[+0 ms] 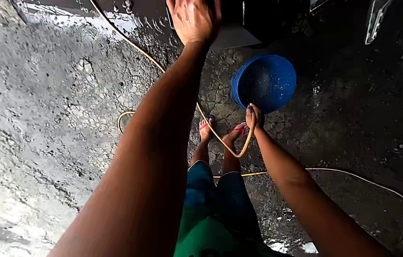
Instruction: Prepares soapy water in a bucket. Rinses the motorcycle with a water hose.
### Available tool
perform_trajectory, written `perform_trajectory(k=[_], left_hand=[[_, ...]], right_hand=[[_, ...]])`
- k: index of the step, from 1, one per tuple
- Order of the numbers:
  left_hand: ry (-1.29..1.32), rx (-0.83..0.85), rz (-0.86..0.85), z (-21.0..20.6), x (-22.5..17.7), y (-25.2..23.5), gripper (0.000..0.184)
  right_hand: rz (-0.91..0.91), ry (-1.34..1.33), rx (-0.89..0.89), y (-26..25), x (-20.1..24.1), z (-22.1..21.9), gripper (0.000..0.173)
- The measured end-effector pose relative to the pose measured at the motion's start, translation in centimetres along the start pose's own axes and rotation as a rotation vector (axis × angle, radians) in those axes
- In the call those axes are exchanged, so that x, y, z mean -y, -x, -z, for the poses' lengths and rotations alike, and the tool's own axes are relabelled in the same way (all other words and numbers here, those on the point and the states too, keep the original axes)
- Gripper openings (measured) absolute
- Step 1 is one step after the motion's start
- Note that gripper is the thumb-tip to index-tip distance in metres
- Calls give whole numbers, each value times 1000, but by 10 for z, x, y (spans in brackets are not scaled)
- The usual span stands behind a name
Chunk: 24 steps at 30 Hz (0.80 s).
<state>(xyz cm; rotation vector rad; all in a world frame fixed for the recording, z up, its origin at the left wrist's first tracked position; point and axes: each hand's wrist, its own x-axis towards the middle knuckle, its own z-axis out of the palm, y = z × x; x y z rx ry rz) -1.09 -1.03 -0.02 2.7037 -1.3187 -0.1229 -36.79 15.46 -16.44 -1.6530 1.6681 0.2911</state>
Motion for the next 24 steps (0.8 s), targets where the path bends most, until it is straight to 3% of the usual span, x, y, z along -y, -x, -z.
perform_trajectory(k=[16,24], left_hand=[[10,-85,-29,-6,2,-1,42],[-2,-86,-9,-6,1,-1,43]], right_hand=[[1,29,14,-2,9,-4,49],[-89,87,51,-3,26,2,49]])
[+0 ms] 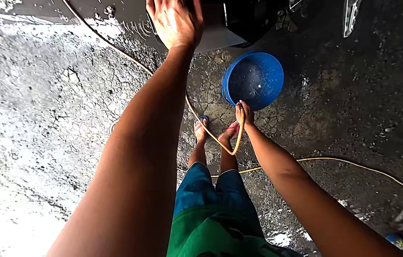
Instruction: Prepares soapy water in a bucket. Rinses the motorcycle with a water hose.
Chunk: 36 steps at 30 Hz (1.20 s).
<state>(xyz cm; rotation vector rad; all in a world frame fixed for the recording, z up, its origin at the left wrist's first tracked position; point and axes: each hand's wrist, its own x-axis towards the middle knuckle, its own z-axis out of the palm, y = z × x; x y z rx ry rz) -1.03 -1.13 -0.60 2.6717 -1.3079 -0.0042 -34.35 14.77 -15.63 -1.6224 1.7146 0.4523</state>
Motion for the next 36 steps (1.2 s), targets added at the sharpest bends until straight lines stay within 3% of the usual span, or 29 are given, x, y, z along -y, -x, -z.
perform_trajectory(k=[36], left_hand=[[23,-33,-33,-6,4,0,37]], right_hand=[[57,-109,-60,0,-19,-11,49]])
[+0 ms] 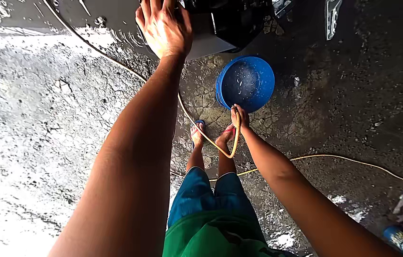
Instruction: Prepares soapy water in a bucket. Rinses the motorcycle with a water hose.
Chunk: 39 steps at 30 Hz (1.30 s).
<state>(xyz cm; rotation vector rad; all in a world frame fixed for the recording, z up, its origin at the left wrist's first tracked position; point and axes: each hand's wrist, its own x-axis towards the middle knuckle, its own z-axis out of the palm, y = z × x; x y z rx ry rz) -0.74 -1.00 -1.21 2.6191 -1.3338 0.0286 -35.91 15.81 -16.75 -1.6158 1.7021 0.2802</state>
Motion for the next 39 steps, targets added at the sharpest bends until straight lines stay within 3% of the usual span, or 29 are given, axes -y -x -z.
perform_trajectory(k=[27,39], left_hand=[[40,-50,-43,0,2,4,37],[88,-85,-77,0,5,6,39]], right_hand=[[26,91,-79,3,-3,-4,46],[-66,57,-40,9,15,24,46]])
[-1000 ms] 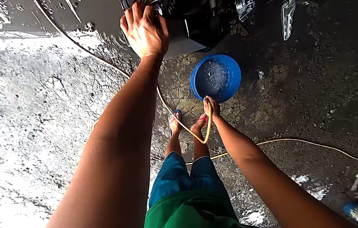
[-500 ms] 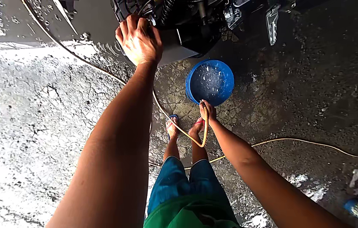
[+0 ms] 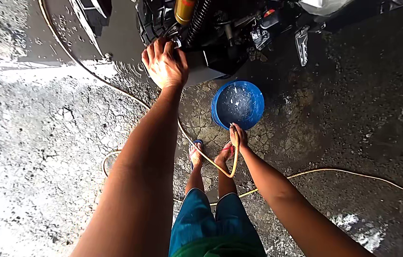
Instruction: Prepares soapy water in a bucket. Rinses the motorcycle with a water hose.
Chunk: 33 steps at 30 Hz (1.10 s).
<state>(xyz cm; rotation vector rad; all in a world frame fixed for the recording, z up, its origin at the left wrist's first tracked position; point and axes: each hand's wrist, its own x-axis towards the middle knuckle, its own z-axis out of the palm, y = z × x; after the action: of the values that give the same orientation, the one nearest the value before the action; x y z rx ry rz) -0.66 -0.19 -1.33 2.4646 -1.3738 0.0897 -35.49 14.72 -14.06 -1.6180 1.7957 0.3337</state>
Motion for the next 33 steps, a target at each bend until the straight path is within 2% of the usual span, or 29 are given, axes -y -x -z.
perform_trajectory(k=[33], left_hand=[[93,-121,-70,-8,4,6,35]], right_hand=[[-29,-21,-21,0,18,5,47]])
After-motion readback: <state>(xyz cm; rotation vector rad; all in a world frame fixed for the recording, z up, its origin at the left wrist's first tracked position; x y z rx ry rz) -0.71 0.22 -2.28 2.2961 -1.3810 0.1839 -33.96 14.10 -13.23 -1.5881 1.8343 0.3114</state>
